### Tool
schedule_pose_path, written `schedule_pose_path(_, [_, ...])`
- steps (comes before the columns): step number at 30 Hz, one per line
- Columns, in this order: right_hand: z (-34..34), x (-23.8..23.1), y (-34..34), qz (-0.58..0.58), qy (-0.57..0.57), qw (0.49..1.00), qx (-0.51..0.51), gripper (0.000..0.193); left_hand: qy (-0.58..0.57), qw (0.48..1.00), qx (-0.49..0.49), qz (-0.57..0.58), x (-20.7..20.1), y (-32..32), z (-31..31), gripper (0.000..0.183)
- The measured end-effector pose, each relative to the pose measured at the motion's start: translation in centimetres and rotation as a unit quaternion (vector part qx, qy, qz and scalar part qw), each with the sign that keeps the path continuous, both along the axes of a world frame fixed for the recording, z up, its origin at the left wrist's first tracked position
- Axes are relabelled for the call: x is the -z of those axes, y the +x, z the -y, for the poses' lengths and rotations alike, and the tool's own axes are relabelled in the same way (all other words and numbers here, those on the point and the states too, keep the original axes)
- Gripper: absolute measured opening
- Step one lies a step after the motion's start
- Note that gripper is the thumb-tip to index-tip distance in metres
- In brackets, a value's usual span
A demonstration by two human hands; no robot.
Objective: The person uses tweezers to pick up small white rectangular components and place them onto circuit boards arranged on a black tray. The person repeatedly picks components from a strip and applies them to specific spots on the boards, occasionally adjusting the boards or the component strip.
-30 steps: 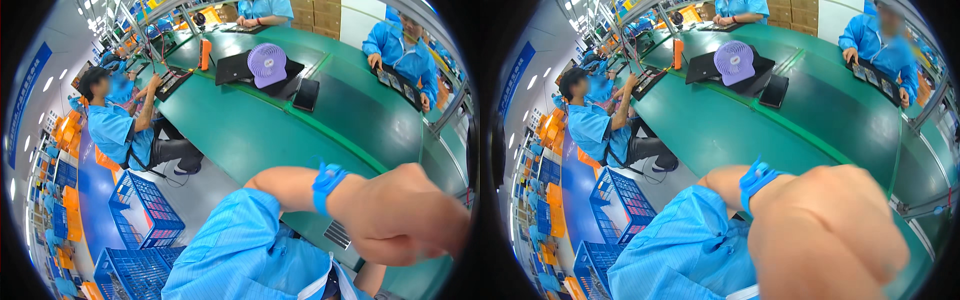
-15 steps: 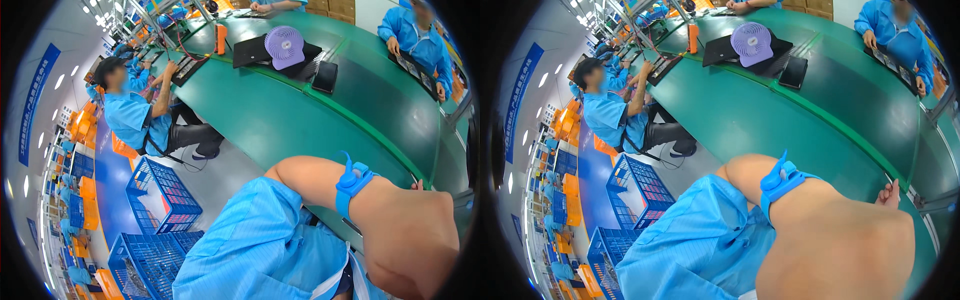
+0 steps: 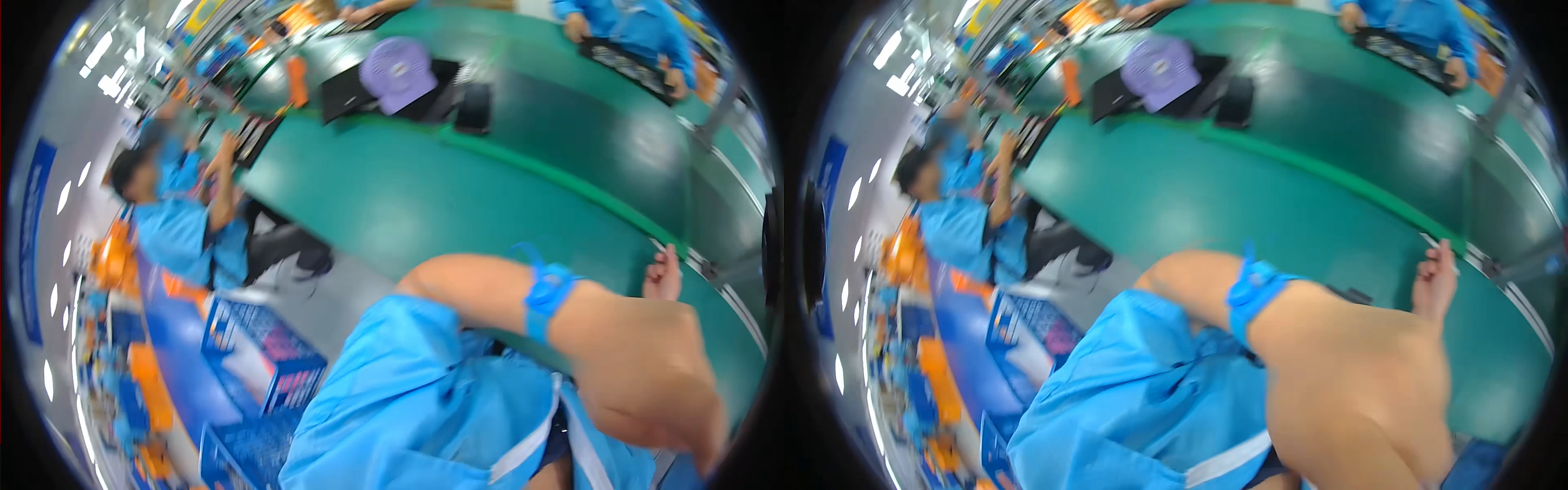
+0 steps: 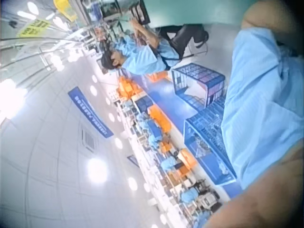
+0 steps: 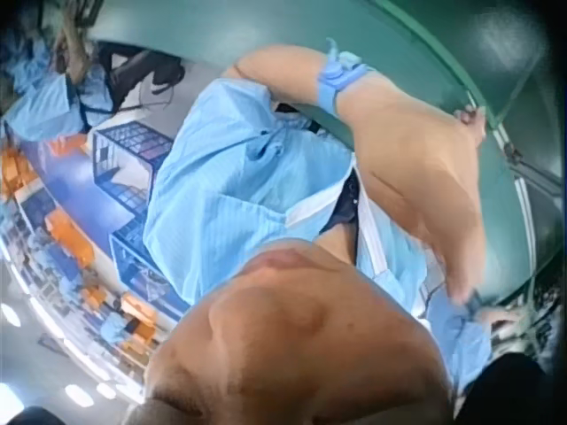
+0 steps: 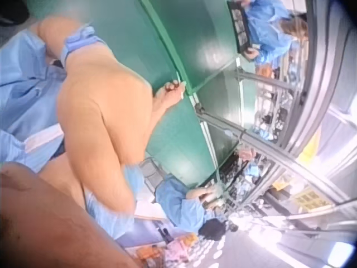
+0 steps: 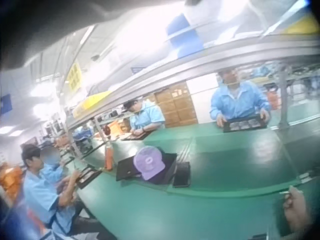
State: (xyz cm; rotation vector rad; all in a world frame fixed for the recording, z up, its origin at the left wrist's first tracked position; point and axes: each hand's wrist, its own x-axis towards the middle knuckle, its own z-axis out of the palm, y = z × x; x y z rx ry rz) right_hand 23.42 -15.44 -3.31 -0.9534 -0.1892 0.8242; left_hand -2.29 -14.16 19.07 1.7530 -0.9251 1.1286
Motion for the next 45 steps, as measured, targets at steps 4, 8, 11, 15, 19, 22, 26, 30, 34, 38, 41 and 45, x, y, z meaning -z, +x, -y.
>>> schedule_pose_path(4, [-1.0,-0.1,-1.7,-0.034,0.03,0.999,0.027,0.012,0.113,0.984,-0.117,-0.069,5.4,0.3,-5.2,0.028])
schedule_pose_path(8, [-0.7,-1.6,-2.1,-0.065,0.061,0.992,0.094,0.01,0.149,0.939,-0.276,-0.141,14.6,1.2,-10.7,0.033])
schedule_pose_path(11, [-2.0,-2.0,-2.7,-0.046,0.055,0.995,0.064,0.015,0.03,0.892,-0.401,-0.205,21.3,-0.6,-13.0,0.024])
schedule_pose_path(15, [-1.7,-1.2,-1.9,-0.042,0.039,0.995,0.08,0.019,-0.181,0.857,-0.362,-0.319,21.9,0.5,-13.8,0.03])
schedule_pose_path(19, [-1.1,-1.6,-2.1,-0.042,0.028,0.994,0.097,0.02,-0.128,0.829,-0.443,-0.315,21.1,0.2,-13.9,0.025])
schedule_pose_path(22, [-1.5,-1.6,-2.1,-0.049,0.038,0.994,0.09,0.02,0.018,0.808,-0.525,-0.267,20.0,0.3,-14.5,0.032])
schedule_pose_path(26, [-1.7,-2.1,-1.6,-0.059,0.054,0.992,0.102,0.02,0.184,0.764,-0.59,-0.185,19.0,2.3,-19.2,0.038])
schedule_pose_path(30, [-1.7,-2.7,-1.5,-0.072,0.068,0.99,0.103,0.021,0.3,0.717,-0.594,-0.209,17.9,5.9,-24.0,0.037])
schedule_pose_path(34, [-1.2,-3.1,-1.1,-0.07,0.071,0.99,0.104,0.022,0.367,0.689,-0.542,-0.31,18.0,8.3,-26.8,0.026])
schedule_pose_path(38, [-1.1,-3.7,-1.3,-0.069,0.082,0.988,0.115,0.019,0.44,0.637,-0.52,-0.36,17.8,10.5,-28.0,0.012])
schedule_pose_path(41, [-1.1,-3.7,-1.5,-0.077,0.072,0.988,0.11,0.019,0.478,0.608,-0.546,-0.322,17.9,12.2,-29.2,0.006])
schedule_pose_path(45, [-0.5,-3.6,-1.0,-0.058,0.069,0.99,0.104,0.023,0.509,0.56,-0.576,-0.31,18.2,14.0,-30.0,0.005])
